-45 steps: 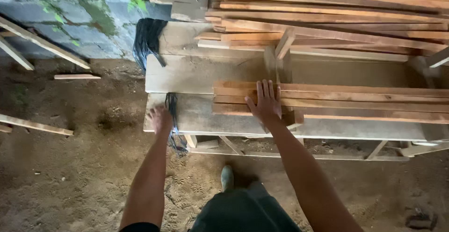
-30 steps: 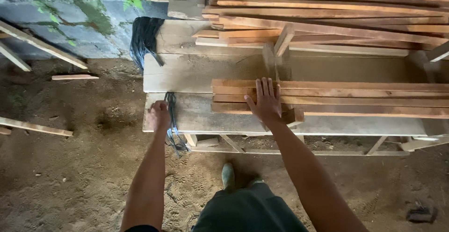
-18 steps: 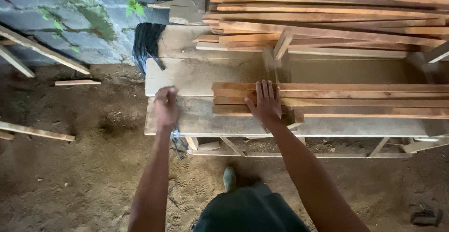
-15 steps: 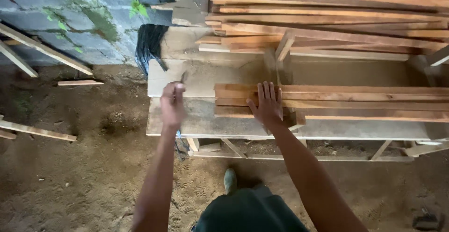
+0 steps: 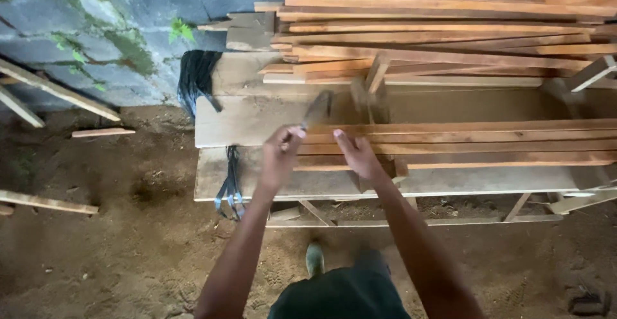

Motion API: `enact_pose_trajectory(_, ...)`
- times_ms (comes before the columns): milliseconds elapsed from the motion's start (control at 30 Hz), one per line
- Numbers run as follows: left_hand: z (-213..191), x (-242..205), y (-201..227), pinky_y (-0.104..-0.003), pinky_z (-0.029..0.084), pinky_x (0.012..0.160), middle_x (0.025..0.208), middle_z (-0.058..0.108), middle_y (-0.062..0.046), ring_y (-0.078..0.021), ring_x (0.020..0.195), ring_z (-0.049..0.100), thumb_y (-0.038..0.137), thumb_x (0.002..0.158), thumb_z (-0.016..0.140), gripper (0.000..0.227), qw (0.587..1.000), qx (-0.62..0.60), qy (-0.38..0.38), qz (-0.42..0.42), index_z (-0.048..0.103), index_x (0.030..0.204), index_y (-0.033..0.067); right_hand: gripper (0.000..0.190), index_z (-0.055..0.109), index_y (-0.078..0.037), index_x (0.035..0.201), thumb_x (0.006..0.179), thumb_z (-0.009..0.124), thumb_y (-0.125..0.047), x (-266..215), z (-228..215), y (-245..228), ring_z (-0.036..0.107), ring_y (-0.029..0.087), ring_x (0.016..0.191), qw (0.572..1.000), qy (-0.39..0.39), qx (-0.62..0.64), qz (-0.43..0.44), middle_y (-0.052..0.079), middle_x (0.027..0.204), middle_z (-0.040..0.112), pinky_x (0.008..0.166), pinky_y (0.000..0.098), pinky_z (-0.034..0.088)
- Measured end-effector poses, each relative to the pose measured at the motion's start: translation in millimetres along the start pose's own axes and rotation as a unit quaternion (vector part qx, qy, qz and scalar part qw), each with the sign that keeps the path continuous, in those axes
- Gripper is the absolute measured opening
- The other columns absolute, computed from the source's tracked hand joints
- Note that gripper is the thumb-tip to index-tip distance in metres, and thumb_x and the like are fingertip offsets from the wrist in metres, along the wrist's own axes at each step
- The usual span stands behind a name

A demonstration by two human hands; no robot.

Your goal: The person is bundling several thin wood strips together using flexible ties.

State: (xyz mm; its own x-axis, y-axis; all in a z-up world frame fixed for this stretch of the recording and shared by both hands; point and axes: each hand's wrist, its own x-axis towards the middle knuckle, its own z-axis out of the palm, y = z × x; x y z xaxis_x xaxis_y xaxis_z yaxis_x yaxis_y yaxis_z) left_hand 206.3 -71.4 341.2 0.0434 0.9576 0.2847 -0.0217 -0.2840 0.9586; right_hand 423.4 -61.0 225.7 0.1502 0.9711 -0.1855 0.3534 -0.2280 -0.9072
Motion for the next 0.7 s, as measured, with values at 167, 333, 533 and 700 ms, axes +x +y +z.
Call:
enact_pose_trajectory(167, 42, -7, 1, -0.039, 0.057, 0.081, 0.090, 0.074, -0.009, -0.0216, 0.087, 0.069, 0.011, 0.098, 0.071, 0.004, 0.994, 0.062, -0.064, 0.065, 0.073, 0.095, 0.0076, 0.025, 0.073, 0.000, 0.094, 0.104, 0.064, -0.022, -60, -28, -133, 0.059, 0.019, 0.076, 0.951, -0.042, 0.245, -0.183, 0.011, 0.082, 0.065, 0.071, 0.0341, 0.052)
enact_pose_trajectory(333, 58, -9, 24, -0.037, 0.058, 0.079, 0.086, 0.076, -0.009, -0.0287, 0.083, 0.076, 0.005, 0.091, 0.075, 0.006, 0.987, 0.091, -0.105, 0.079, 0.072, 0.094, 0.0087, 0.027, 0.074, 0.005, 0.101, 0.108, 0.056, -0.015, -56, -62, -125, 0.068, 0.022, 0.072, 0.938, -0.030, 0.303, -0.166, 0.021, 0.086, 0.073, 0.066, 0.0344, 0.059)
enact_pose_trajectory(533, 106, 4, 20, -0.033, 0.056, 0.073, 0.080, 0.073, -0.008, -0.0119, 0.074, 0.064, 0.019, 0.104, 0.065, 0.015, 0.992, -0.004, -0.101, 0.072, 0.071, 0.104, 0.0061, 0.035, 0.067, -0.007, 0.085, 0.110, 0.053, -0.028, -80, -122, -130, 0.063, 0.013, 0.052, 0.972, -0.064, 0.209, -0.092, 0.009, 0.061, 0.063, 0.045, 0.0257, 0.058)
enact_pose_trajectory(700, 164, 0, 51, -0.025, 0.052, 0.065, 0.068, 0.059, -0.004, -0.0065, 0.064, 0.056, 0.020, 0.104, 0.063, 0.019, 0.983, -0.067, -0.159, 0.062, 0.075, 0.110, 0.0068, 0.040, 0.060, -0.012, 0.073, 0.111, 0.053, -0.023, -93, -182, -132, 0.049, 0.008, 0.052, 0.965, -0.121, 0.105, -0.206, 0.001, 0.057, 0.054, 0.050, 0.0217, 0.046)
